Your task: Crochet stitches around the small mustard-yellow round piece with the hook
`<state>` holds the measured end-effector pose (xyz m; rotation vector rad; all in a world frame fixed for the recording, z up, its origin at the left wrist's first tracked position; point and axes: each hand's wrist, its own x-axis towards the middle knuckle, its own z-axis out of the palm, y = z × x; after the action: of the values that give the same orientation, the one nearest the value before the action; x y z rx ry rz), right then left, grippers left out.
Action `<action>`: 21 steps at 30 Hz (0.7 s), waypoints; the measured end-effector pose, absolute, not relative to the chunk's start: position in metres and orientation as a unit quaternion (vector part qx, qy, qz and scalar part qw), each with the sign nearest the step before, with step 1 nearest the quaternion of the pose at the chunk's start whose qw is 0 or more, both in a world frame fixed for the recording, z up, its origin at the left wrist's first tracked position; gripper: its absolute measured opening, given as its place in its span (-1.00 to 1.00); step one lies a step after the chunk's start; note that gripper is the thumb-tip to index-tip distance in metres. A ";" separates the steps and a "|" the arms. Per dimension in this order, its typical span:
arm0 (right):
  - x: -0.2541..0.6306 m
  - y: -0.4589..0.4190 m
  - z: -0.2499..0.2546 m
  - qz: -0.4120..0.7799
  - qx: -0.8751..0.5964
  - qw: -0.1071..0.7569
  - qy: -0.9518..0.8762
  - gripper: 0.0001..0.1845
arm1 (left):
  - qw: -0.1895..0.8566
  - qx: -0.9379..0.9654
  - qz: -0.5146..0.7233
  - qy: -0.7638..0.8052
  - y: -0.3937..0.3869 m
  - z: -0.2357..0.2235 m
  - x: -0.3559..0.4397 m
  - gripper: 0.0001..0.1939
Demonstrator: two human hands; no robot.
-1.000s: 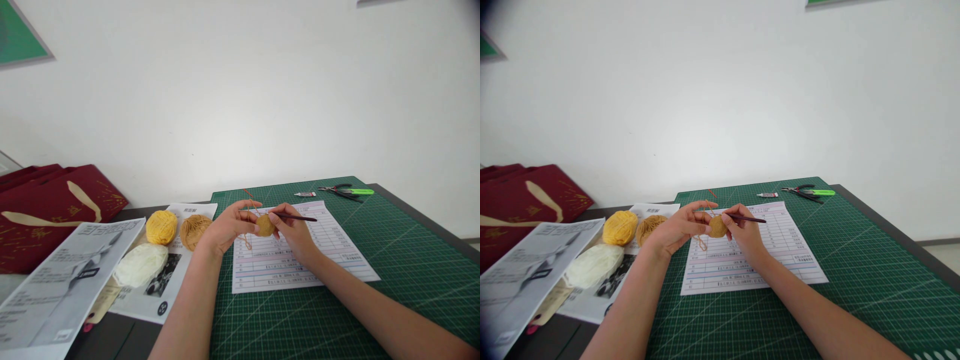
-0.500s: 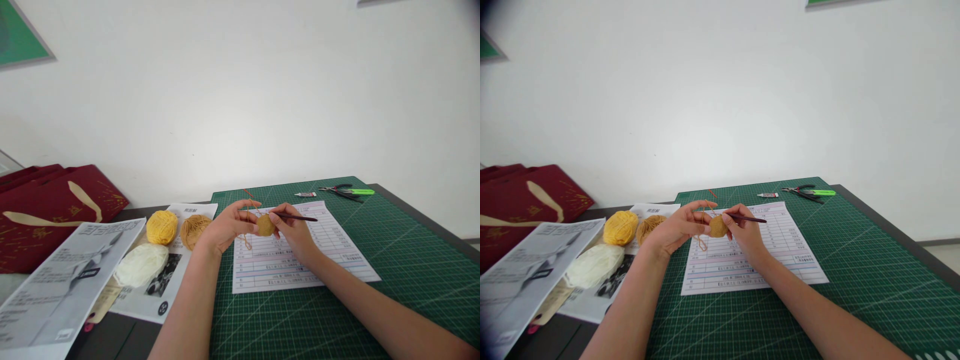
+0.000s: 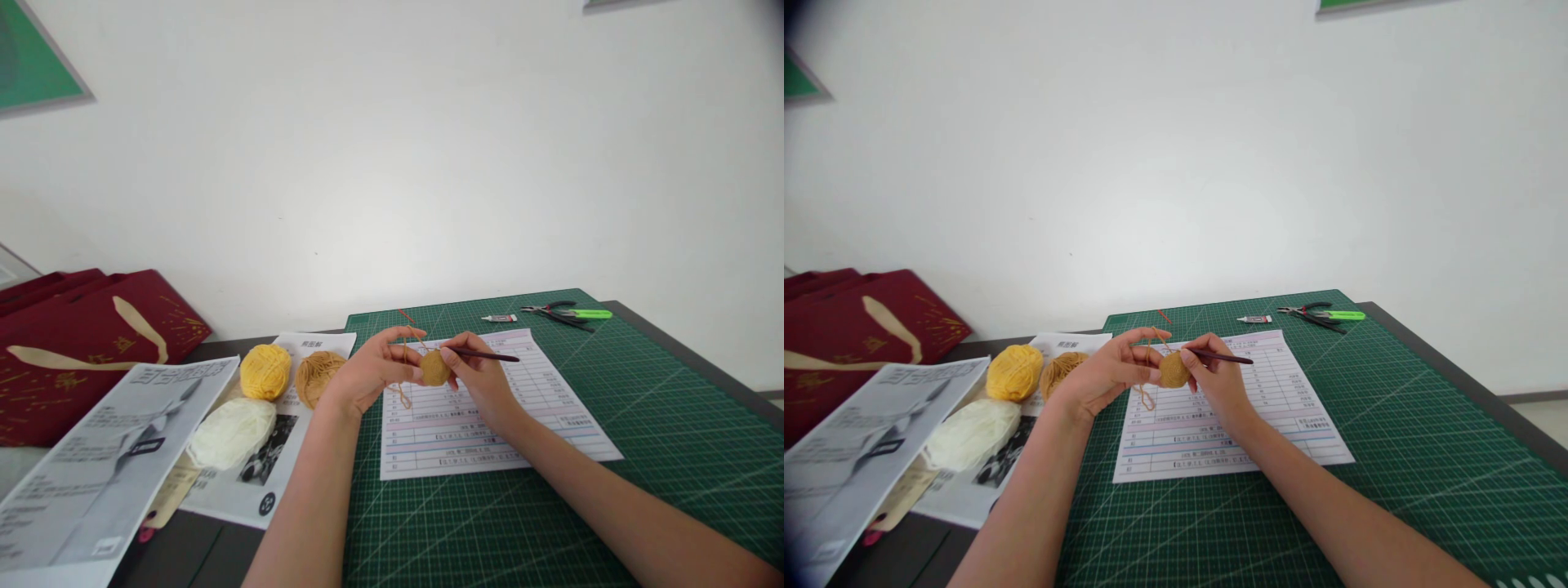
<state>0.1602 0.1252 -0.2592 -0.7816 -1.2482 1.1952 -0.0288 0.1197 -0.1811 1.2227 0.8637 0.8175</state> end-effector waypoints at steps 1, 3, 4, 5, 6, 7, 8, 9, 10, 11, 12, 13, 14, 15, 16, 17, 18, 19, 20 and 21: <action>0.160 0.126 -0.260 0.512 -0.335 0.582 -0.535 -0.75 | 0.658 0.540 0.361 0.380 0.120 -0.181 -0.029 -0.69; 0.161 0.127 -0.261 0.512 -0.335 0.582 -0.537 -0.76 | 0.659 0.539 0.362 0.379 0.120 -0.180 -0.029 -0.69; 0.161 0.127 -0.261 0.511 -0.335 0.582 -0.537 -0.77 | 0.659 0.540 0.362 0.378 0.120 -0.180 -0.029 -0.69; 0.161 0.128 -0.262 0.511 -0.335 0.582 -0.537 -0.77 | 0.660 0.540 0.362 0.377 0.121 -0.180 -0.029 -0.69; 0.161 0.128 -0.262 0.511 -0.335 0.582 -0.537 -0.77 | 0.660 0.540 0.362 0.377 0.121 -0.181 -0.029 -0.69; 0.161 0.129 -0.263 0.510 -0.336 0.582 -0.537 -0.77 | 0.660 0.540 0.362 0.376 0.121 -0.181 -0.029 -0.69; 0.161 0.129 -0.263 0.510 -0.337 0.582 -0.536 -0.77 | 0.660 0.540 0.362 0.376 0.121 -0.182 -0.029 -0.69; 0.161 0.129 -0.263 0.510 -0.337 0.582 -0.536 -0.77 | 0.659 0.541 0.362 0.376 0.121 -0.183 -0.029 -0.69; 0.161 0.129 -0.264 0.509 -0.338 0.582 -0.536 -0.77 | 0.659 0.541 0.362 0.376 0.121 -0.183 -0.029 -0.69; 0.161 0.130 -0.264 0.509 -0.339 0.582 -0.536 -0.77 | 0.659 0.541 0.362 0.377 0.121 -0.184 -0.029 -0.69; 0.161 0.130 -0.264 0.509 -0.339 0.582 -0.536 -0.77 | 0.659 0.542 0.362 0.377 0.121 -0.184 -0.029 -0.69; 0.161 0.130 -0.264 0.509 -0.340 0.581 -0.536 -0.77 | 0.658 0.542 0.361 0.377 0.121 -0.185 -0.029 -0.69; 0.161 0.130 -0.264 0.509 -0.341 0.580 -0.536 -0.76 | 0.658 0.542 0.361 0.377 0.121 -0.185 -0.029 -0.70; 0.161 0.130 -0.264 0.509 -0.341 0.580 -0.536 -0.76 | 0.658 0.543 0.362 0.377 0.121 -0.185 -0.029 -0.70; 0.161 0.130 -0.264 0.510 -0.342 0.579 -0.536 -0.76 | 0.658 0.543 0.362 0.377 0.121 -0.185 -0.030 -0.70; 0.161 0.130 -0.264 0.509 -0.343 0.579 -0.536 -0.76 | 0.657 0.543 0.362 0.377 0.121 -0.184 -0.030 -0.70; 0.161 0.130 -0.264 0.509 -0.343 0.579 -0.536 -0.76 | 0.657 0.544 0.362 0.376 0.121 -0.184 -0.030 -0.70; 0.161 0.130 -0.264 0.509 -0.344 0.579 -0.536 -0.76 | 0.656 0.545 0.362 0.376 0.121 -0.184 -0.030 -0.70; 0.161 0.130 -0.264 0.509 -0.344 0.580 -0.535 -0.76 | 0.656 0.546 0.362 0.376 0.121 -0.184 -0.030 -0.70; 0.161 0.130 -0.264 0.509 -0.344 0.580 -0.535 -0.76 | 0.655 0.547 0.363 0.375 0.122 -0.184 -0.030 -0.70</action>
<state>0.1614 0.1298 -0.2637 -0.8031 -1.2507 1.1908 -0.0298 0.1215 -0.1838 1.2400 0.8507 0.8221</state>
